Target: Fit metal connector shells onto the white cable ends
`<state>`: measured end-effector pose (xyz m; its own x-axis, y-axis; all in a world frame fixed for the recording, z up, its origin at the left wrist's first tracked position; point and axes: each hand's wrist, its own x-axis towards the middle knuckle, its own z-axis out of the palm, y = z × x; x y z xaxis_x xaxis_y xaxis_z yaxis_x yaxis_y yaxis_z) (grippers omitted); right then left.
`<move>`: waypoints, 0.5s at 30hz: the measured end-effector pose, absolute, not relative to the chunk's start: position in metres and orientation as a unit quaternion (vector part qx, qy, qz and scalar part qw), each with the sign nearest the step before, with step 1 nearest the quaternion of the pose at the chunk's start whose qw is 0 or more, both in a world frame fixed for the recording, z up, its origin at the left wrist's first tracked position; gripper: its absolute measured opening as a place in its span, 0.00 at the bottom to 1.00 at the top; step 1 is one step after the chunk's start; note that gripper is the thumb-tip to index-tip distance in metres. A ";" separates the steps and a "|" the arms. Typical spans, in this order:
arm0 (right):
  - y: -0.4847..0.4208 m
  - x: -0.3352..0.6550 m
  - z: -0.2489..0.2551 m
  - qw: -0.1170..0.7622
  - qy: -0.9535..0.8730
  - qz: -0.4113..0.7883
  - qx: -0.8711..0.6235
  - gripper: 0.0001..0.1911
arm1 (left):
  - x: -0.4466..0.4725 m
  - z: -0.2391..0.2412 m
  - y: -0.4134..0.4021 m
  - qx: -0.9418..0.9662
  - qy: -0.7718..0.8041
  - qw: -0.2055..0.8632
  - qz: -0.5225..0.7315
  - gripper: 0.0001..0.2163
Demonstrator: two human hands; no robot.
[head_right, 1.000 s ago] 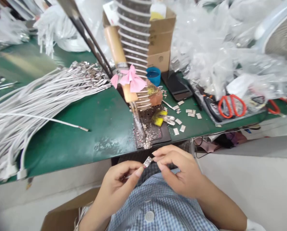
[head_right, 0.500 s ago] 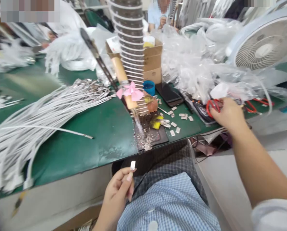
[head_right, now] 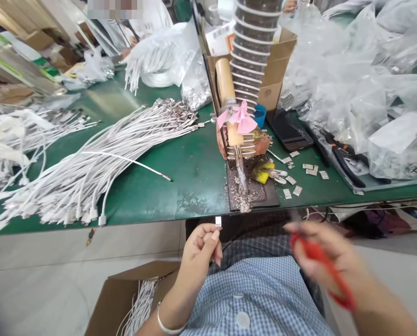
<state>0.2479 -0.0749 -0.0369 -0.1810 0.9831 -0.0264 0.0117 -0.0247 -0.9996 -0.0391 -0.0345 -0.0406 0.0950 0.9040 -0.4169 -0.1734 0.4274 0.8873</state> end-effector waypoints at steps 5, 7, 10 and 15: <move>-0.084 0.147 -0.057 0.355 -0.384 0.791 -0.318 0.26 | -0.036 -0.037 -0.034 0.348 0.533 0.656 0.406 0.18; -0.077 0.132 -0.060 0.361 -0.339 0.817 -0.294 0.29 | -0.035 -0.036 -0.034 0.351 0.530 0.657 0.404 0.19; -0.066 0.124 -0.059 0.380 -0.318 0.824 -0.273 0.31 | -0.036 -0.037 -0.034 0.356 0.525 0.658 0.406 0.19; -0.058 0.119 -0.054 0.392 -0.321 0.810 -0.295 0.28 | -0.036 -0.041 -0.034 0.358 0.515 0.661 0.413 0.19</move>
<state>0.1189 -0.0576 -0.0535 -0.5183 0.8249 -0.2257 -0.4457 -0.4858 -0.7519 -0.0359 -0.0337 -0.0408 0.1289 0.9138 -0.3851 -0.1767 0.4032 0.8979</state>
